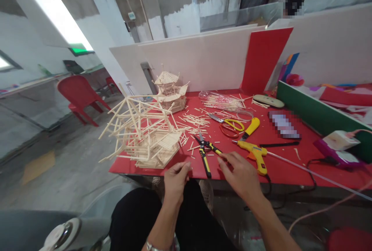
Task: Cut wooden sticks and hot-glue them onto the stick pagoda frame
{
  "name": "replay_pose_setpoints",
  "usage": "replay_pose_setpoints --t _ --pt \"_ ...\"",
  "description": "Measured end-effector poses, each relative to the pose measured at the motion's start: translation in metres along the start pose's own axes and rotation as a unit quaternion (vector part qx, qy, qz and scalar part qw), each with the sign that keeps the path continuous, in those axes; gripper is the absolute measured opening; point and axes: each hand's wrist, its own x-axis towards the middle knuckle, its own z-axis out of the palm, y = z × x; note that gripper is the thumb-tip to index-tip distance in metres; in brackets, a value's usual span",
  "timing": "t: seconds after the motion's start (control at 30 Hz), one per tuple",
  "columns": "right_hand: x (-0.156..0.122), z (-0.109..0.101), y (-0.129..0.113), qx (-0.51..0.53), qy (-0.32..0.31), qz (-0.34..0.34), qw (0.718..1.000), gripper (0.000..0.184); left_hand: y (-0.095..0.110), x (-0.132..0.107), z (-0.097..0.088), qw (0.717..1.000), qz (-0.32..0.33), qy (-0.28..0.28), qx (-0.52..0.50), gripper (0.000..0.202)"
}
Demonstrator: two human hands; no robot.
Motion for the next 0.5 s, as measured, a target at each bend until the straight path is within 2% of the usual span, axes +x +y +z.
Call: replay_pose_setpoints --t 0.17,0.3,0.4,0.5 --pt "0.004 0.006 -0.018 0.047 -0.024 -0.032 0.998 0.023 0.000 0.002 0.001 0.998 0.036 0.006 0.041 0.030" --pt "0.007 0.013 -0.026 0.059 -0.021 -0.024 0.998 0.021 -0.004 0.014 0.012 0.997 0.077 -0.005 0.004 0.036" --pt "0.010 0.030 -0.028 0.072 0.029 -0.041 0.996 0.020 -0.011 0.029 0.023 0.996 0.084 -0.008 0.000 0.044" --pt "0.016 0.053 -0.026 0.101 0.108 -0.064 0.987 0.021 -0.020 0.042 0.031 0.991 0.133 0.014 0.013 0.044"
